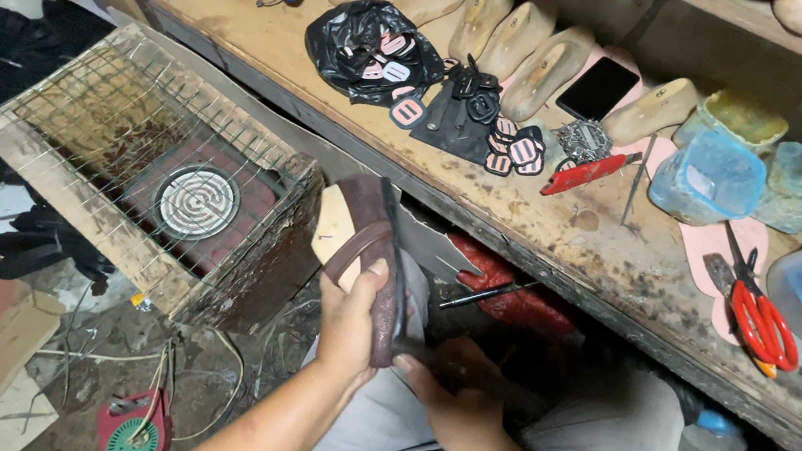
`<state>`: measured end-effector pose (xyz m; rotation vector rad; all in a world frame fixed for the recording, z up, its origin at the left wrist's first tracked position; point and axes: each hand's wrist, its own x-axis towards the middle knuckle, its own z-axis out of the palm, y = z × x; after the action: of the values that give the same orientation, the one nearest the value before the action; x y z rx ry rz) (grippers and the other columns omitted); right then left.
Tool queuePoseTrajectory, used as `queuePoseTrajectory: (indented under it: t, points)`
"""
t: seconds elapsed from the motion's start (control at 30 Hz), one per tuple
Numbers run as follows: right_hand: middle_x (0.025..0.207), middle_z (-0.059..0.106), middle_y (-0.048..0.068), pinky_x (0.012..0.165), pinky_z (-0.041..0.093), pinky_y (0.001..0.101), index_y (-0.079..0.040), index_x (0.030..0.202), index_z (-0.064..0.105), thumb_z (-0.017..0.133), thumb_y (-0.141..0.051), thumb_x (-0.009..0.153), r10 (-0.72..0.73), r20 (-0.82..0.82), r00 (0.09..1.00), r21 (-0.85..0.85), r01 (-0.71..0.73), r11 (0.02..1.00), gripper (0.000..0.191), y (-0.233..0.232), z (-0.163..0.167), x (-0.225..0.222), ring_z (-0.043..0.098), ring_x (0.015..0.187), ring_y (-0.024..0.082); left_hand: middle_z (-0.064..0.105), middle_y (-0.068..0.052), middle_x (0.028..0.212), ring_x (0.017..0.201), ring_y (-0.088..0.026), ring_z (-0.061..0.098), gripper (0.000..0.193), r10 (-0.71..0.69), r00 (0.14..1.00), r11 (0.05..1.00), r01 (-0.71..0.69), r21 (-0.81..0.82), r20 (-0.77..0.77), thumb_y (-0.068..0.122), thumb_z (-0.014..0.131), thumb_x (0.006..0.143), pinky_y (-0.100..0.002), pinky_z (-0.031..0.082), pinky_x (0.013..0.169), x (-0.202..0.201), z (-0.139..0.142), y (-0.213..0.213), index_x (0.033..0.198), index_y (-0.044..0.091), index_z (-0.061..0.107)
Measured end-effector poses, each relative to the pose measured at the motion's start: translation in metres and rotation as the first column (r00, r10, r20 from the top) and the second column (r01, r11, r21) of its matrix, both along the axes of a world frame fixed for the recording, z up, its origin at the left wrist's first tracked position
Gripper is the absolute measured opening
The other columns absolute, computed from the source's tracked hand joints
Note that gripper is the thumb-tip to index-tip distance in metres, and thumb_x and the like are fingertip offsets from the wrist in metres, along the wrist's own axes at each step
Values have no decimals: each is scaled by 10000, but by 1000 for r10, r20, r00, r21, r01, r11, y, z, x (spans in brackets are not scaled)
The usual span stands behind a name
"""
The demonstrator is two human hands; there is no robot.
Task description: The person uses a hammer to tap the sole of a brown slip-on shoe mounted on a wooden last, repeatedly striking the heel and side edges. The person then removes the shoe from the last and places it on a nearby wire rack.
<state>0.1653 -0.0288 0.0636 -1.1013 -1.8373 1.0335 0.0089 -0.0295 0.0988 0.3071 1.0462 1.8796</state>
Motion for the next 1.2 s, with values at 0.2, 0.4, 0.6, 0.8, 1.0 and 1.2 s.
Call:
queuePoseTrajectory:
  t: [0.2,0.4,0.6,0.8,1.0,1.2]
  points:
    - [641,588,22,590,459,317,-81,733,650,828,-291,767,44,24,999,-287,-35,957,278,20,13,7,543,623,142,634,-98,880,667,-201,645,387,-45,999,997,44,-64,-7,152,614,886,-357,563,565,-7,-13,0,1256,52,560]
    - [661,587,-6,592,462,294,-67,755,629,834,-280,789,47,-11,999,-217,-48,975,297,27,0,-6,540,645,104,635,-84,1094,859,-144,645,450,-5,986,1000,3,-11,-168,109,627,913,-304,568,721,-5,-19,-5,1342,40,512]
    - [574,568,33,515,420,305,-24,745,686,806,-229,811,-173,-328,929,-666,-97,740,246,40,-8,3,515,506,135,600,-111,997,773,-218,651,476,-124,992,989,127,-78,38,150,604,854,-368,576,632,-6,-19,-9,1307,75,481]
    - [584,572,27,507,427,311,-15,789,719,775,-276,835,-101,-310,945,-435,-47,899,271,34,5,-15,525,515,136,593,-106,1251,1101,-187,596,582,-86,937,996,73,-53,-339,141,608,857,-327,500,951,-8,-33,-7,1408,43,448]
    - [533,600,30,475,455,321,-23,678,665,805,-315,826,20,-1,1000,-562,-17,827,356,65,6,11,553,474,136,599,-158,1259,1106,-245,593,614,-167,912,986,154,-65,-373,135,639,856,-389,472,964,-11,-48,-11,1417,12,422]
    - [576,606,50,514,451,337,-48,723,673,809,-334,857,-119,-191,974,-658,-38,752,344,55,-5,3,551,504,176,583,-131,1284,1157,-203,580,658,-187,864,982,150,-116,-468,150,677,834,-374,464,1027,-4,-52,-21,1406,23,376]
